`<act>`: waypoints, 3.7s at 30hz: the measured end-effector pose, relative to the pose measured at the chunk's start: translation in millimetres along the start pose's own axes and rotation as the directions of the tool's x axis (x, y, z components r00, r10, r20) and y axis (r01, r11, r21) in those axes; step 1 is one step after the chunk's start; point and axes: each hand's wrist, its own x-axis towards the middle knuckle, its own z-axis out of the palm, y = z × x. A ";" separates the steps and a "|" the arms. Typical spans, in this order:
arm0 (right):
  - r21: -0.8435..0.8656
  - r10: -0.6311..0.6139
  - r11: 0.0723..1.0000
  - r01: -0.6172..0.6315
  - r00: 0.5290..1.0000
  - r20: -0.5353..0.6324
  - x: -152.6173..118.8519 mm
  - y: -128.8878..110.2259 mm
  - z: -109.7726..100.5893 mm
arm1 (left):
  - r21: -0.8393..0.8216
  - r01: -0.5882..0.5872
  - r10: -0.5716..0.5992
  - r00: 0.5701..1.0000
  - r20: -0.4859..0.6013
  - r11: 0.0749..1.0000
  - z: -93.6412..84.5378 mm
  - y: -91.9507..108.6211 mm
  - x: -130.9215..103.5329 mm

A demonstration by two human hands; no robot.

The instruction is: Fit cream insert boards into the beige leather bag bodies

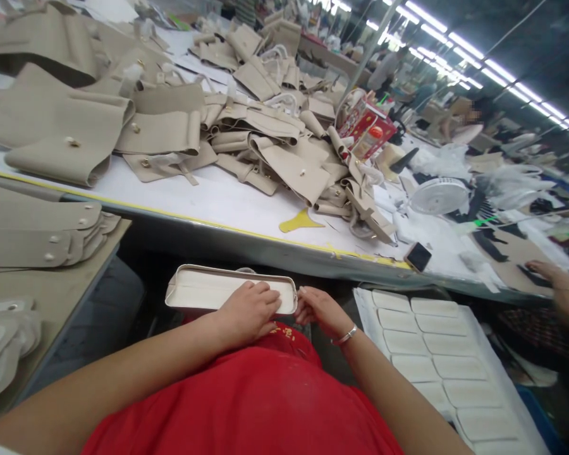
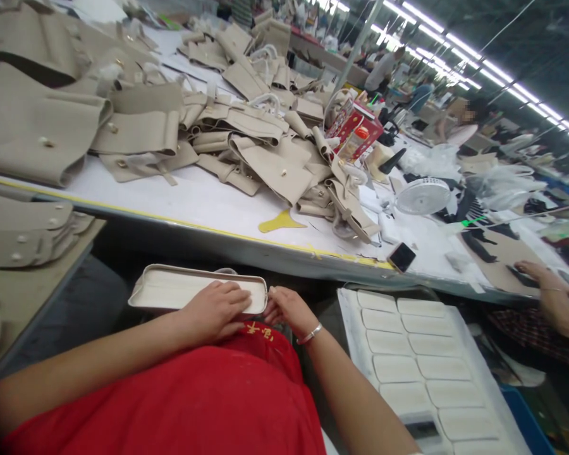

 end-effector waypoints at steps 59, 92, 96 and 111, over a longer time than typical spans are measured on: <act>-0.675 -0.681 0.390 0.626 0.690 0.246 42.5 -26.1 -23.2 | -0.389 0.418 -0.371 0.908 0.193 0.821 -37.6 -73.2 8.6; -0.586 -0.073 0.597 0.548 0.765 0.640 97.0 -67.4 -10.9 | -0.023 0.074 -0.065 0.959 0.278 0.997 -16.6 -59.9 10.9; -0.517 -0.008 0.675 0.526 0.707 0.708 109.9 -67.2 1.2 | -0.062 0.057 -0.041 0.970 0.238 0.996 -11.4 -67.8 6.6; -0.429 0.135 0.822 0.375 0.603 0.786 135.6 -90.0 60.1 | -0.236 0.023 0.046 0.959 0.280 0.972 -39.1 -115.8 -38.7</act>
